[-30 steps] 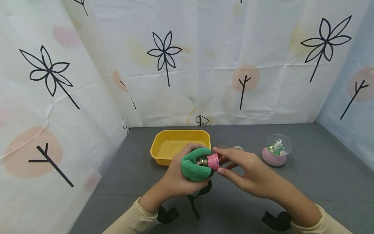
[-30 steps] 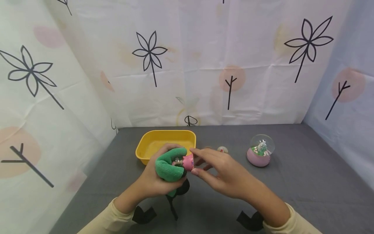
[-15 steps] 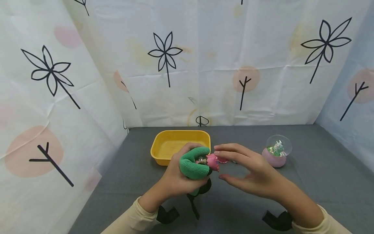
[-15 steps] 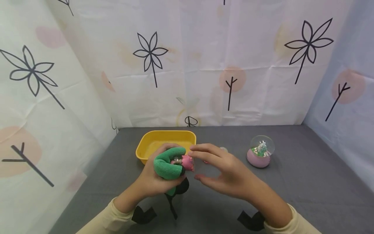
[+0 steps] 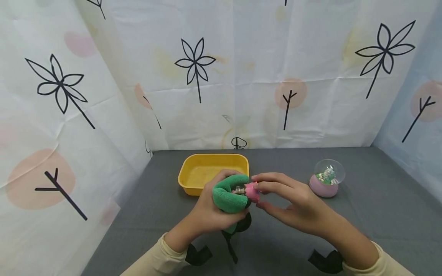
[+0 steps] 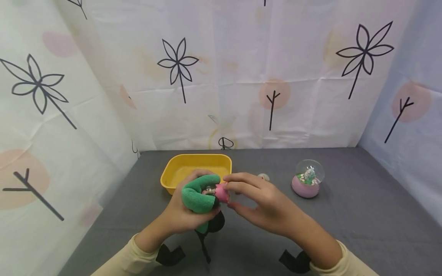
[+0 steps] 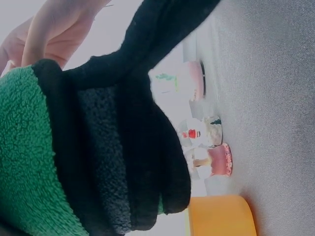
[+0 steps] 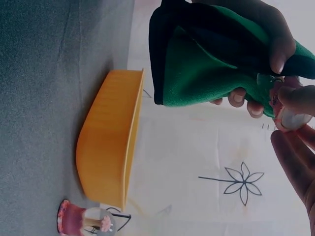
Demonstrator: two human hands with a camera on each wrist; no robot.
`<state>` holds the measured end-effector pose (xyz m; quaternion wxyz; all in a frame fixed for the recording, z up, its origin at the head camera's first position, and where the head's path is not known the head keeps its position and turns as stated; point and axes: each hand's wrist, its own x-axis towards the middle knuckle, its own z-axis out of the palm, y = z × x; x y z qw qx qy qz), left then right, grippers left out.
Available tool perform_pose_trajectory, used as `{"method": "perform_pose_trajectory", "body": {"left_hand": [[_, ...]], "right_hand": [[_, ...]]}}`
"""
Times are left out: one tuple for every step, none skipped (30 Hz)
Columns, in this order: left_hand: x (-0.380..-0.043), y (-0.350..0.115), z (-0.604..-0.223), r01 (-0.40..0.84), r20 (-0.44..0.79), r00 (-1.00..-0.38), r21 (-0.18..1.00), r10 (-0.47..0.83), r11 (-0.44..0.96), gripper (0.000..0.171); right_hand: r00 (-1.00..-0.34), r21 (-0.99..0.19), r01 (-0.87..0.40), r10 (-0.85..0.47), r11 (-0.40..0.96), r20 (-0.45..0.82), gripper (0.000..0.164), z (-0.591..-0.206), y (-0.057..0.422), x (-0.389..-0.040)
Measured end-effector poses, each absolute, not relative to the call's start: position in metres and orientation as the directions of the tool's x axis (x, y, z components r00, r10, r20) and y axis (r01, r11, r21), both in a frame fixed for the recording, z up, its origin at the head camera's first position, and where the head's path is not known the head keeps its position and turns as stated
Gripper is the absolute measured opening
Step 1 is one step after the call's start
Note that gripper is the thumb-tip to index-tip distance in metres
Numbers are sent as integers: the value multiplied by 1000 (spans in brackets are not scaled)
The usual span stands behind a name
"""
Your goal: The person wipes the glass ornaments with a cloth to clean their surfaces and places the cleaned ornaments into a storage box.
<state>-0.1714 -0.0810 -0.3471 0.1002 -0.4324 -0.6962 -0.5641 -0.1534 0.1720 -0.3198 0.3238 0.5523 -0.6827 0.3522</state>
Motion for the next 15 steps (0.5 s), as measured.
{"method": "perform_pose_trajectory", "body": {"left_hand": [[-171,-81,-347,714,627,-607,700,488,-12,70],[-171,-81,-347,714,628,-608,700,486,-11,70],[-171,-82,-346,715,630,-608,699,484,-12,70],[-171,-82,-346,716,632,-608,698,482,-12,70],[-171,-82,-346,718,634,-607,696,479,-11,71],[-171,-82,-345,720,637,-606,693,477,-11,71],[-171,-82,-345,723,640,-605,691,474,-10,71],[-171,-82,-344,726,642,-603,688,473,-9,72],[-171,-82,-344,729,645,-601,684,472,-7,72],[-171,-82,-344,733,649,-596,680,472,-8,71],[-171,-82,-344,739,654,-591,674,473,-9,71],[-171,-82,-344,744,659,-584,668,474,-10,71],[-171,-82,-344,750,663,-578,661,475,-10,71],[-172,-82,-344,756,669,-571,654,476,-12,71],[-172,-82,-344,762,674,-565,648,477,-13,70]], "right_hand": [[-190,-137,-981,-527,138,828,35,-320,172,-153],[-204,-155,-979,-528,135,824,37,-321,172,-153],[-219,-174,-976,-530,133,819,40,-321,172,-153],[-236,-197,-972,-533,131,813,43,-321,172,-153],[-253,-217,-967,-535,130,806,44,-322,172,-154],[-270,-239,-963,-538,128,798,46,-322,172,-154],[-285,-258,-958,-541,127,791,47,-322,172,-154],[-300,-276,-953,-542,128,785,48,-322,173,-154],[-315,-293,-947,-544,129,778,49,-323,173,-154],[-332,-313,-941,-546,131,769,49,-324,173,-154],[-354,-336,-932,-547,137,759,50,-324,173,-153],[-385,-366,-918,-548,149,742,51,-325,173,-153],[-419,-396,-903,-548,167,724,53,-325,173,-152],[-455,-427,-885,-548,187,702,55,-326,174,-151],[-491,-457,-864,-547,209,678,56,-327,174,-150]]}}
